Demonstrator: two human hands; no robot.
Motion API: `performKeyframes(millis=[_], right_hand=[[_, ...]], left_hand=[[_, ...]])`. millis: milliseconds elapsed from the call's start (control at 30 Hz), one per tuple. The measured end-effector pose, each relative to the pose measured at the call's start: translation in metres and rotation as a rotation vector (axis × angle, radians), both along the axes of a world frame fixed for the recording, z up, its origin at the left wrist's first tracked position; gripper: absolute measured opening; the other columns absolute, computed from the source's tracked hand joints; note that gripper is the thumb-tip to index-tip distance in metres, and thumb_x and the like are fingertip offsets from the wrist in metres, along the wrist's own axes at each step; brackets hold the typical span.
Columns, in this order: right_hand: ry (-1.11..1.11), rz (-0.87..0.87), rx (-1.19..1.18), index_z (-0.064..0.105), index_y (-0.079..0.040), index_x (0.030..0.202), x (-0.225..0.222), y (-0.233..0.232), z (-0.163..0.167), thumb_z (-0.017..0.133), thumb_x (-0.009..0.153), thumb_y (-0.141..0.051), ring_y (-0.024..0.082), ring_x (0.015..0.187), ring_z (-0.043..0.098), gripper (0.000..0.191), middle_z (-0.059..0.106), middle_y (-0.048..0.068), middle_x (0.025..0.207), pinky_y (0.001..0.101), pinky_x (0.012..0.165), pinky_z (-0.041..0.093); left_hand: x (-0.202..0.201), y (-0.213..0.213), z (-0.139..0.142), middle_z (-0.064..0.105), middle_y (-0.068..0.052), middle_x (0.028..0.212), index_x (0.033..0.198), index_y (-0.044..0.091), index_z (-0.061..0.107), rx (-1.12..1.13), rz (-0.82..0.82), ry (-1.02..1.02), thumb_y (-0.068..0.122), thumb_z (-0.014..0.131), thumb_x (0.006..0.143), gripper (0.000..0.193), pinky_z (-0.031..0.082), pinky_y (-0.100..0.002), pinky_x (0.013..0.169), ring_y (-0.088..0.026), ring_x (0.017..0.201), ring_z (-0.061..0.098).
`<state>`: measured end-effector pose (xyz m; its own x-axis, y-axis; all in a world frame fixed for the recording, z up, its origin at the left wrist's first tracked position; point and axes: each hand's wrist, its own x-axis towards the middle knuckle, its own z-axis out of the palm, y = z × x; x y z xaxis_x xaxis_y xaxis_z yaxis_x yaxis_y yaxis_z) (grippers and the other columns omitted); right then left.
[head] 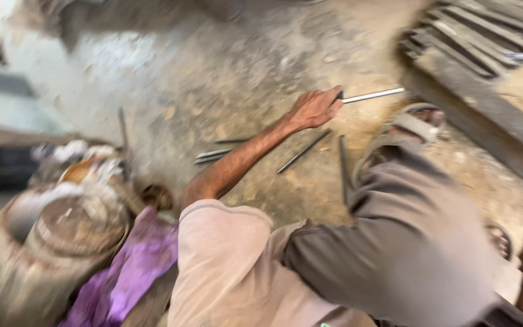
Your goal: The person repeatedly hammers metal rods on an anvil to shape their ends. They pick up rods from the floor, place them on the anvil, strike them with a hammer, and then set the finished pieces aside in a growing pile.
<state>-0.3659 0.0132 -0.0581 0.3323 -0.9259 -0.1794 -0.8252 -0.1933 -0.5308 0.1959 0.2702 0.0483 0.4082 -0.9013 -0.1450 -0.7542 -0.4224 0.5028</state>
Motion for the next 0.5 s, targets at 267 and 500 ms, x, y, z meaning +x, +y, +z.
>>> performKeyframes(millis=[267, 500], right_hand=[[-0.22, -0.26, 0.268, 0.055, -0.01, 0.065, -0.006, -0.005, 0.029, 0.034, 0.11, -0.048, 0.019, 0.04, 0.046, 0.062, 0.048, 0.006, 0.051, 0.0409, 0.04, 0.037], [-0.435, -0.667, 0.511, 0.055, -0.011, 0.083, -0.001, 0.021, 0.08, 0.039, 0.108, -0.056, 0.012, 0.041, 0.035, 0.054, 0.043, -0.001, 0.056, 0.0313, 0.037, 0.028]], left_hand=[[-0.136, -0.218, 0.024, 0.073, -0.02, 0.078, 0.134, 0.005, 0.056, -0.026, -0.538, 0.079, 0.038, 0.055, 0.099, 0.048, 0.057, -0.054, 0.077, -0.041, 0.081, 0.072], [-0.188, -0.298, -0.012, 0.073, -0.016, 0.084, 0.125, 0.013, 0.062, 0.067, -0.699, -0.143, 0.043, 0.049, 0.107, 0.037, 0.055, -0.056, 0.069, -0.039, 0.082, 0.072]])
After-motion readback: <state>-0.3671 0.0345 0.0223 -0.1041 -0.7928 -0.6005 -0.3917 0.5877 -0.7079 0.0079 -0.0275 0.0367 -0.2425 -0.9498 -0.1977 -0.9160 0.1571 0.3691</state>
